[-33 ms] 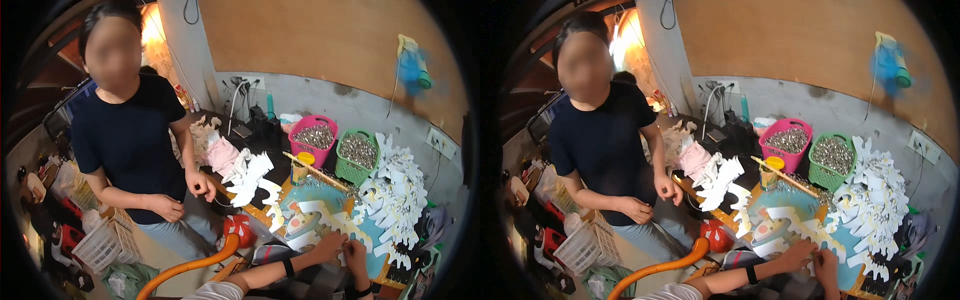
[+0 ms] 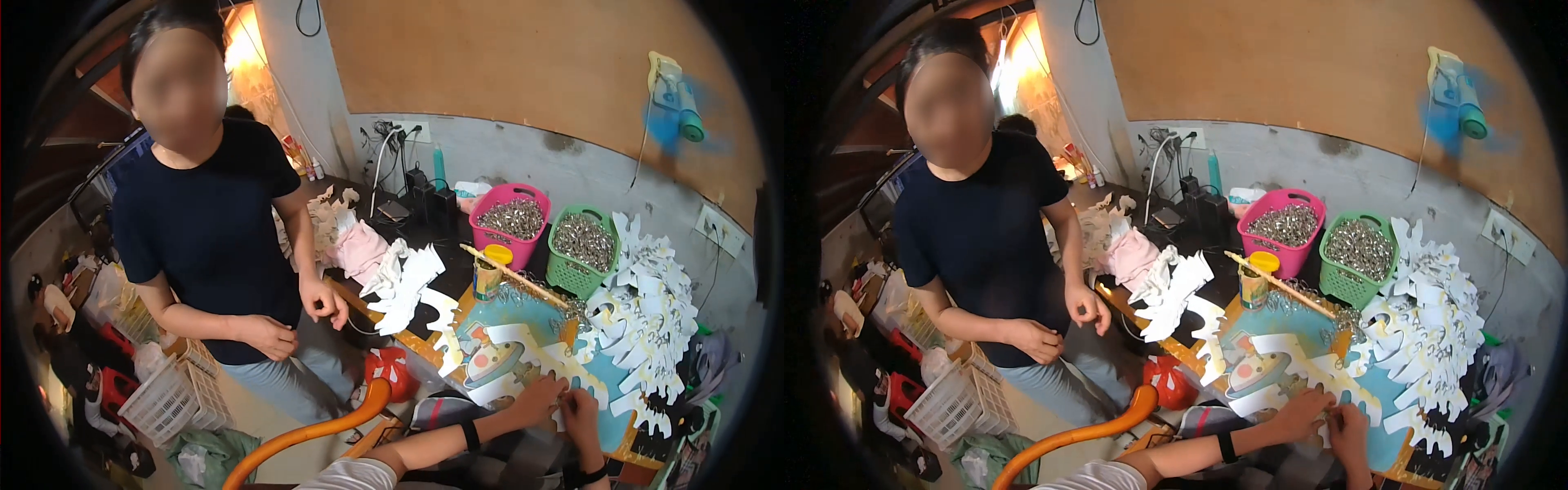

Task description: Applying adhesive and assembling cut materials for shoe manufacturing.

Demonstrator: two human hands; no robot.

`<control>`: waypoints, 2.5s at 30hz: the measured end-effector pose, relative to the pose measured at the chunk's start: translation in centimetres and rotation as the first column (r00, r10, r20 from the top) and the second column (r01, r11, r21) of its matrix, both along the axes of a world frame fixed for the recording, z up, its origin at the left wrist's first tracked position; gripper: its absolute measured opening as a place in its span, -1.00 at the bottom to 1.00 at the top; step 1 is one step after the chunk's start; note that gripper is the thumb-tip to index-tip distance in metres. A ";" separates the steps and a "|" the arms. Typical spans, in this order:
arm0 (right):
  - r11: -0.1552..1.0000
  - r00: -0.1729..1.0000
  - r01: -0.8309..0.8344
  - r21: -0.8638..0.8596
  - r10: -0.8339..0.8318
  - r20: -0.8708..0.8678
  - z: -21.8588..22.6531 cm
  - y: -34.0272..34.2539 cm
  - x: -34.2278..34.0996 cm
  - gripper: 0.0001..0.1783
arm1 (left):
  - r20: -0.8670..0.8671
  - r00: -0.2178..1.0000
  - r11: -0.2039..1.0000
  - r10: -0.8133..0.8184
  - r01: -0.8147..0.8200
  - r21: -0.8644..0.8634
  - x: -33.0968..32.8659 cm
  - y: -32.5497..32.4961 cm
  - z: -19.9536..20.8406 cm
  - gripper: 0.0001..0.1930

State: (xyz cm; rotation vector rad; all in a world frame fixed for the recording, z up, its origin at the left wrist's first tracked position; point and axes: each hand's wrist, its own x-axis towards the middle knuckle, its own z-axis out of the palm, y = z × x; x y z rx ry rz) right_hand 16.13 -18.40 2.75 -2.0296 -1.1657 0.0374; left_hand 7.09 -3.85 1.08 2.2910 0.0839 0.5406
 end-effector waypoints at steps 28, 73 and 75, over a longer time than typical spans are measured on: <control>0.927 0.932 -0.363 -0.094 0.362 -0.036 1.4 -1.4 2.9 -0.86 | 0.220 0.975 0.973 -0.017 -0.034 0.226 0.0 0.1 0.4 -0.83; 0.920 0.898 -0.345 -0.187 0.381 0.221 0.6 -3.3 2.6 -0.69 | -0.184 0.969 0.936 -0.165 0.212 0.279 -0.6 2.0 2.4 -0.68; 0.924 0.887 -0.334 -0.189 0.375 0.269 0.7 -3.4 2.1 -0.67 | -0.131 0.972 0.899 -0.197 0.233 0.371 -0.8 2.0 2.1 -0.69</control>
